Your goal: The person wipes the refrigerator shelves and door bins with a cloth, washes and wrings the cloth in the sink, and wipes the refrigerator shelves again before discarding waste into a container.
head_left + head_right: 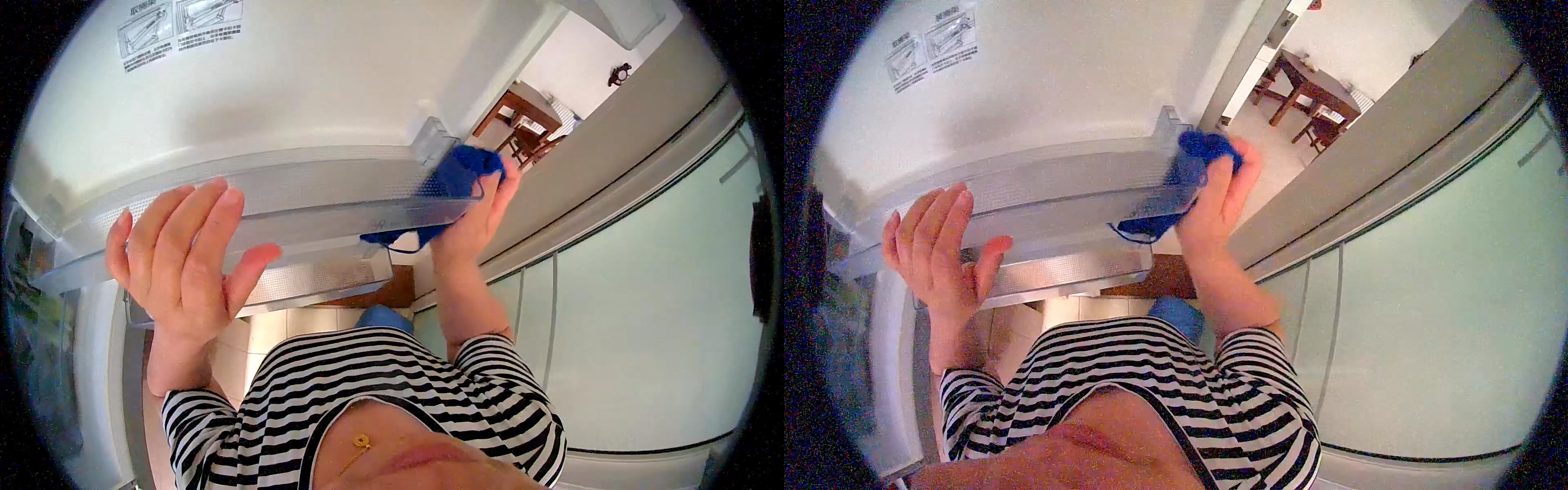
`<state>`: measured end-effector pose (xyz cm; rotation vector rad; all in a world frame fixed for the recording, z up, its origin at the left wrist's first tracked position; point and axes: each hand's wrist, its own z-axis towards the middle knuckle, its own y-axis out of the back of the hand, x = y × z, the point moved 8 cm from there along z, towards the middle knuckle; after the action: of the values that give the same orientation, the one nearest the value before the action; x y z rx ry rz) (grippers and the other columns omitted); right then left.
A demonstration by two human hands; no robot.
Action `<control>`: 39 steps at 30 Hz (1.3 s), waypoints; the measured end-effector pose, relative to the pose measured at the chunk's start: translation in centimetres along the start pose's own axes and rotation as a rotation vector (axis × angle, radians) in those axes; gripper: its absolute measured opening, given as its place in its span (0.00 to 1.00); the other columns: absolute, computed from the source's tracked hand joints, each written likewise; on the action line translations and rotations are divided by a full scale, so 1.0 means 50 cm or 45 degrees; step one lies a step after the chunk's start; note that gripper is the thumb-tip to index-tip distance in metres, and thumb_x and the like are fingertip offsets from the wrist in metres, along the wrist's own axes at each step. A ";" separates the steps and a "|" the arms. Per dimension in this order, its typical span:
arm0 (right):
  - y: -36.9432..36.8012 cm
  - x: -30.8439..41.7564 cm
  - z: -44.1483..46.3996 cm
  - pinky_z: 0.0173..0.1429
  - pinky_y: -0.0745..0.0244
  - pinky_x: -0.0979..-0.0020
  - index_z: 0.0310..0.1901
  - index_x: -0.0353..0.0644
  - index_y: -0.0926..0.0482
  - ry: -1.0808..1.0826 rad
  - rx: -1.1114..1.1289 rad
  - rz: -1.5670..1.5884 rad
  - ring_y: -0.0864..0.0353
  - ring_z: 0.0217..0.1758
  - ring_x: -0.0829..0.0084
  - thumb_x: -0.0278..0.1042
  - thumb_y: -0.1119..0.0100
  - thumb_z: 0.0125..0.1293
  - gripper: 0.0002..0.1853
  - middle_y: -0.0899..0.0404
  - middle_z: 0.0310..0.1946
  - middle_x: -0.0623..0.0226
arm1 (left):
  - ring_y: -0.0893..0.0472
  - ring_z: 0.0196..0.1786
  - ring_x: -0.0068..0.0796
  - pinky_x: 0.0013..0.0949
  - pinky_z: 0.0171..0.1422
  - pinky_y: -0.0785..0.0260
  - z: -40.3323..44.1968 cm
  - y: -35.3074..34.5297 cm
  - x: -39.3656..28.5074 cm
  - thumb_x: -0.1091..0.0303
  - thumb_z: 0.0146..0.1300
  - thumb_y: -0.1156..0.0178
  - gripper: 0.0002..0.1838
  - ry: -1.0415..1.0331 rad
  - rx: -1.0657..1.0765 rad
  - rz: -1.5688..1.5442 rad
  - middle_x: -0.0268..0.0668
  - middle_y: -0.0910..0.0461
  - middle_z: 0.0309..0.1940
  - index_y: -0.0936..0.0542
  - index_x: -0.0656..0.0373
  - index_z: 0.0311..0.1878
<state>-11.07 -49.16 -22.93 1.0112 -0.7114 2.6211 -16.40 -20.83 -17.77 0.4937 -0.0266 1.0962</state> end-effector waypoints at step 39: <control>-0.201 0.296 0.069 0.48 0.28 0.66 0.52 0.39 0.29 0.773 1.005 -0.904 0.23 0.46 0.62 0.32 0.42 0.59 0.19 0.24 0.44 0.58 | 0.29 0.51 0.42 0.40 0.51 0.34 0.025 0.089 -0.048 0.60 0.47 0.36 0.19 -0.042 -0.513 -0.830 0.46 0.32 0.52 0.19 0.56 0.44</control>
<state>-16.05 -41.67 -7.09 0.4011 0.7373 2.3002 -21.04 -21.74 -15.60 0.1321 -0.1054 0.4231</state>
